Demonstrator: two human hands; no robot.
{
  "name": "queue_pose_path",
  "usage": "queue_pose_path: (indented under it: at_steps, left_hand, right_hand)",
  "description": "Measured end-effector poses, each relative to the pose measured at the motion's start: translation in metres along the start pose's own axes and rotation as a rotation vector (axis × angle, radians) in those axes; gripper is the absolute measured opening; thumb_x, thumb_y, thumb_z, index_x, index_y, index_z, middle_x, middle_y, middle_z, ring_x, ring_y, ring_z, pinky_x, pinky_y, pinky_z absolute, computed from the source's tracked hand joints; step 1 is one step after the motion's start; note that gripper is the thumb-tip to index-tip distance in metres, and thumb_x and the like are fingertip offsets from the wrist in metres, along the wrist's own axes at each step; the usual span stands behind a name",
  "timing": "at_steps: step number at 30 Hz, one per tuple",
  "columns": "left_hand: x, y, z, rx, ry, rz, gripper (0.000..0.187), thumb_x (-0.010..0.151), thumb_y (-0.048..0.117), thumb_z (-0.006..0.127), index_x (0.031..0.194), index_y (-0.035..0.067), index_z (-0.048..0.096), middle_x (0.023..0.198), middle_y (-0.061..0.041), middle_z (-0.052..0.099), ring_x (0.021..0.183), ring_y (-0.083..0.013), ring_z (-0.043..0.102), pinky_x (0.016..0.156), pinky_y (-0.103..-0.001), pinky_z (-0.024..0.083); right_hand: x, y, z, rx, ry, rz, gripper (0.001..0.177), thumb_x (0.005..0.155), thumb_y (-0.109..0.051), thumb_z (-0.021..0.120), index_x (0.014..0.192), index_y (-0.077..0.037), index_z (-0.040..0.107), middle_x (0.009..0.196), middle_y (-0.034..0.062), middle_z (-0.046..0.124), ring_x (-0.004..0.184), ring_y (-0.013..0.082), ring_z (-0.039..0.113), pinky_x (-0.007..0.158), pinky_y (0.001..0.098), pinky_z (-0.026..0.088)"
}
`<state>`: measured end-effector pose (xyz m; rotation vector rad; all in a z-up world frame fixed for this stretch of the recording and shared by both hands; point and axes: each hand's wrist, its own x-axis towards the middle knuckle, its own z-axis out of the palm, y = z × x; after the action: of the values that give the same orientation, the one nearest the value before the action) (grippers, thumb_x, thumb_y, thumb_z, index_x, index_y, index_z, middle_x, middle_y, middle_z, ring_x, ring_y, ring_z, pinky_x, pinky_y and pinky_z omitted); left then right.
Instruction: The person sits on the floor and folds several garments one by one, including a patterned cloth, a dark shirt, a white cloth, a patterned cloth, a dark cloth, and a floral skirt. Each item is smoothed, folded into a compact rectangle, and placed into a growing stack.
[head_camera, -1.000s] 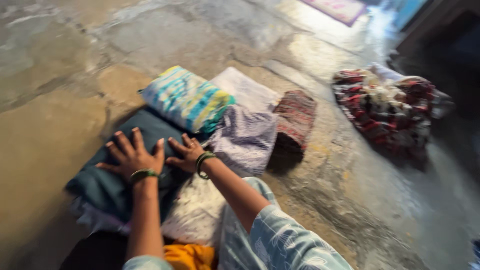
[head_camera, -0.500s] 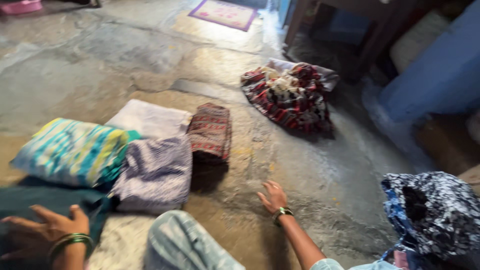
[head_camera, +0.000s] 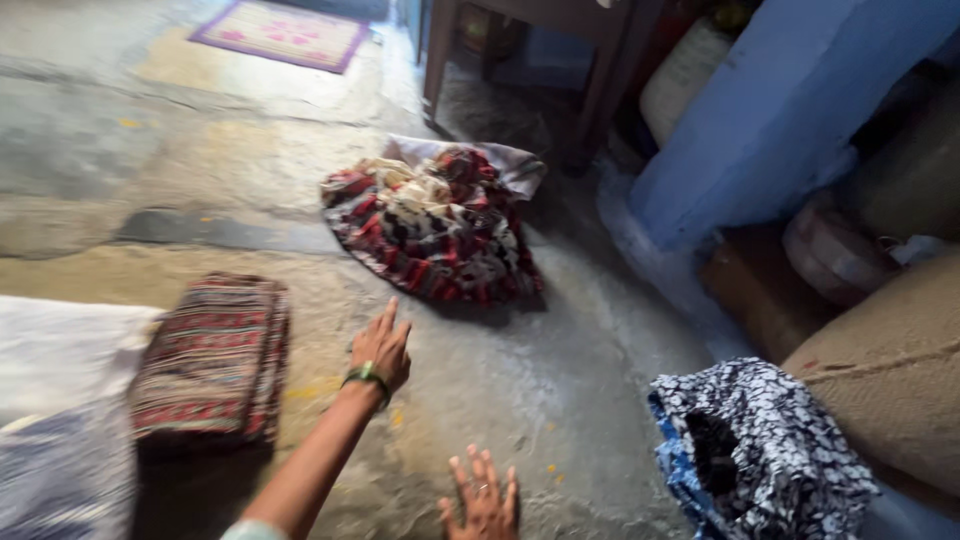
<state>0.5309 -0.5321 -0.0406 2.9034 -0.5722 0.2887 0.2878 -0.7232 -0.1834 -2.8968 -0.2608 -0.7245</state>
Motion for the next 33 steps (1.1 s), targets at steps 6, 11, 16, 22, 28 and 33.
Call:
queue_pose_path:
  at_steps: [6, 11, 16, 22, 28, 33]
  left_hand:
    - [0.169, 0.042, 0.115, 0.18, -0.022, -0.077, 0.08, 0.099, 0.017, 0.058, 0.165, 0.03, 0.016, 0.173, -0.011, 0.006, 0.11, -0.0313, 0.063, 0.082, -0.052, 0.055]
    - [0.238, 0.03, 0.185, -0.02, -0.078, -0.213, 0.068, 0.101, 0.018, 0.05, 0.163, 0.019, 0.023, 0.144, -0.017, 0.045, 0.105, -0.0374, 0.068, 0.078, -0.052, 0.058]
    - [0.202, 0.004, 0.231, 0.03, 0.014, 0.011, 0.022, 0.084, 0.016, 0.058, 0.104, 0.012, 0.064, 0.1, -0.012, 0.069, 0.094, -0.0322, 0.072, 0.074, -0.045, 0.061]
    - [0.007, 0.019, 0.23, -0.071, -0.124, 0.075, 0.027, 0.076, 0.012, 0.064, 0.102, 0.017, 0.062, 0.091, -0.01, 0.069, 0.09, -0.0334, 0.07, 0.076, -0.047, 0.058]
    - [-0.22, 0.072, 0.169, -0.438, -0.335, 0.103, 0.034, 0.08, 0.029, 0.069, 0.11, 0.016, 0.059, 0.093, -0.014, 0.066, 0.093, -0.0378, 0.066, 0.078, -0.052, 0.054]
    - [-0.246, 0.075, 0.111, -0.517, -0.447, 0.004, 0.062, 0.073, 0.037, 0.076, 0.124, 0.012, 0.05, 0.11, -0.016, 0.058, 0.106, -0.0377, 0.06, 0.087, -0.051, 0.052]
  right_hand:
    - [-0.005, 0.014, 0.074, -0.594, 0.492, -0.047, 0.074, 0.087, -0.039, 0.057, 0.155, -0.028, 0.032, 0.163, 0.0043, 0.036, 0.148, 0.022, 0.036, 0.122, 0.0626, 0.024]
    - [0.008, 0.034, 0.091, -0.56, 0.517, -0.018, 0.069, 0.088, -0.037, 0.058, 0.152, -0.025, 0.036, 0.157, 0.007, 0.041, 0.143, 0.0241, 0.041, 0.118, 0.0598, 0.028]
    - [0.01, 0.065, 0.08, -0.523, 0.477, 0.042, 0.064, 0.089, -0.035, 0.058, 0.149, -0.021, 0.041, 0.151, 0.0097, 0.047, 0.138, 0.0262, 0.046, 0.115, 0.057, 0.033]
    - [0.029, 0.018, 0.079, -0.355, 0.449, 0.081, 0.058, 0.09, -0.033, 0.059, 0.145, -0.016, 0.046, 0.145, 0.0129, 0.053, 0.131, 0.0287, 0.051, 0.112, 0.0537, 0.038]
    - [-0.028, -0.02, 0.036, 0.026, 0.158, 0.324, 0.053, 0.092, -0.031, 0.059, 0.141, -0.012, 0.051, 0.138, 0.0162, 0.059, 0.125, 0.0312, 0.057, 0.108, 0.0503, 0.043]
    - [-0.028, -0.015, 0.014, 0.291, 0.042, 0.681, 0.049, 0.093, -0.029, 0.06, 0.138, -0.008, 0.055, 0.132, 0.0189, 0.064, 0.12, 0.0332, 0.062, 0.105, 0.0475, 0.047]
